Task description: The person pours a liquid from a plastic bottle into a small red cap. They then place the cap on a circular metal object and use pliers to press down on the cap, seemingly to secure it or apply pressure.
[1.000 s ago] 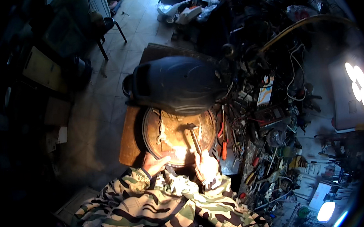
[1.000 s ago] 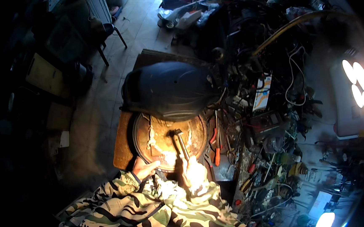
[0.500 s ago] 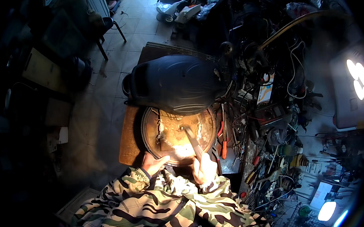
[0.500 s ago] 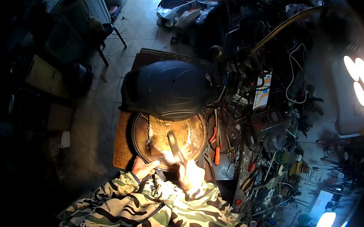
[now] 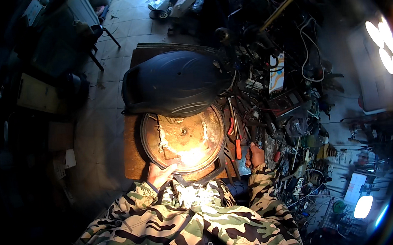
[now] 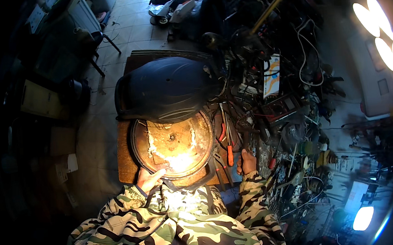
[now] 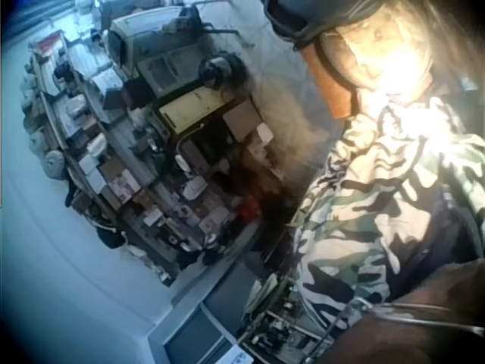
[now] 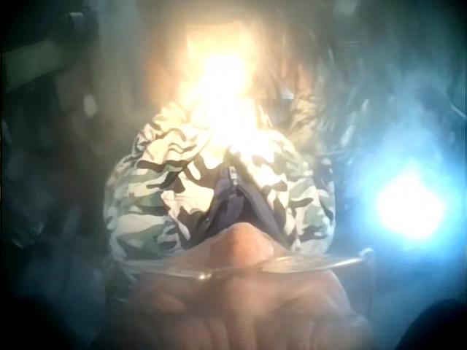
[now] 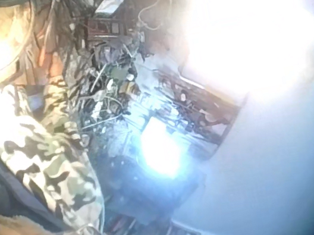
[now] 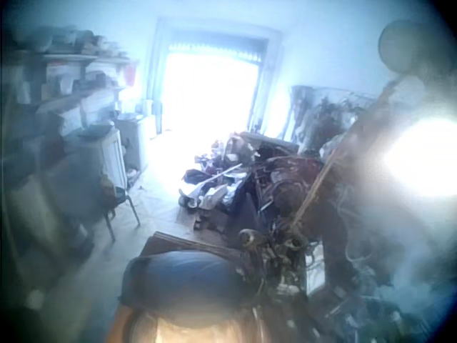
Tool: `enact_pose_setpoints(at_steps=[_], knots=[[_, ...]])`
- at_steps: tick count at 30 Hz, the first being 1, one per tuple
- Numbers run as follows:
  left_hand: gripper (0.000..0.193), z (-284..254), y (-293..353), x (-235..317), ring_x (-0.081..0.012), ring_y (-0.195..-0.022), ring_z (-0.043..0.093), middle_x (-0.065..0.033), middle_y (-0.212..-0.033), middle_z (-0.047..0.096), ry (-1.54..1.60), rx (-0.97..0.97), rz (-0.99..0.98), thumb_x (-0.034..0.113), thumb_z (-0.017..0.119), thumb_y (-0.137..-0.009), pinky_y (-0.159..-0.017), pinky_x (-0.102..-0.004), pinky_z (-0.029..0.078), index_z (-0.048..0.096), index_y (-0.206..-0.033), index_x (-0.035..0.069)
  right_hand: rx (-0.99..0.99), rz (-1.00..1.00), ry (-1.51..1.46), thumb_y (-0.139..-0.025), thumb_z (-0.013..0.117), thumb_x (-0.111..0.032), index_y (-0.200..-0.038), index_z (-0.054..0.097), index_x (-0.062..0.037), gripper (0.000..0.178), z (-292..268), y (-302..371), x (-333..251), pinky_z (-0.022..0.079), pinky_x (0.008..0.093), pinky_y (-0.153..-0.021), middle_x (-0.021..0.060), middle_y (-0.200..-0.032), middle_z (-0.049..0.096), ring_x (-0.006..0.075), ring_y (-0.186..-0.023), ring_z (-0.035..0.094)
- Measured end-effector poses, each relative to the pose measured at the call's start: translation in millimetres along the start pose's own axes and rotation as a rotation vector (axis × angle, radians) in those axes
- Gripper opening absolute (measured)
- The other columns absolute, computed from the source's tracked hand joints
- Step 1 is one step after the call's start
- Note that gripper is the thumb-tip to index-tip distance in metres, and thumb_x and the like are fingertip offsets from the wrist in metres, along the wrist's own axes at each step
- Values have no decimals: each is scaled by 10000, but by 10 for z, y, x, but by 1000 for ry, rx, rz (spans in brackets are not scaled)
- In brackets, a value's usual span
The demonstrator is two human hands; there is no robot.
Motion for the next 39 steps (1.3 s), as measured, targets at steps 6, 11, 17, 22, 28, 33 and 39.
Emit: enact_pose_setpoints(at_steps=[6,11,17,22,28,33,39], knots=[[464,44,172,205,-101,-606,601,-74,-967,691,-65,83,-28,162,791,-884,-543,-237,543,581,-1264,-1,488,-585,889,-935,687,-398,-908,648,33,433,-175,281,-354,479,577,-635,229,-793,650,469,-662,600],[535,-21,150,73,-118,-638,600,-82,-1054,671,-107,79,-96,158,759,-912,-593,-272,561,489,-1360,49,271,-713,1165,-789,841,-407,-924,642,22,491,415,1017,-373,519,526,-700,225,-848,628,439,-805,629],[497,18,164,139,-121,-649,591,-82,-1039,674,-119,81,-104,179,771,-898,-602,-275,558,547,-1309,13,145,-403,1286,-716,907,-286,-1214,512,26,708,596,1168,132,524,500,-798,235,-1114,537,417,-1011,598],[514,36,125,156,-128,-660,594,-85,-1023,677,-123,33,-59,245,804,-875,-594,-275,554,577,-1265,0,124,-473,1250,-699,871,-266,-1088,539,25,589,434,938,399,498,523,-807,232,-1052,543,445,-981,592],[634,-13,159,118,-120,-697,601,-95,-1123,655,-136,37,-108,235,781,-910,-643,-285,571,444,-1408,33,308,-571,1138,-698,687,-135,-1095,523,53,469,358,1111,252,499,535,-821,254,-1026,524,465,-980,578],[642,-13,184,179,-141,-690,624,-104,-1048,676,-54,45,-47,267,831,-854,-618,-283,571,514,-1334,-18,256,-682,1247,-723,691,-145,-1245,493,110,614,159,1266,193,515,513,-775,241,-996,530,439,-914,587],[817,-384,96,-49,-176,-793,657,-176,-1091,660,-91,161,-75,327,850,-842,-648,-309,588,403,-1302,-179,169,-568,769,-838,643,-83,-1183,599,6,359,-432,1470,113,545,458,-672,173,-788,640,370,-681,665]])
Point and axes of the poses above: each hand's wrist, its own y-axis away from the middle knuckle, its own z-axis out of the palm, x = y × z, the point moved 9 cm from there along -y, towards the middle knuckle
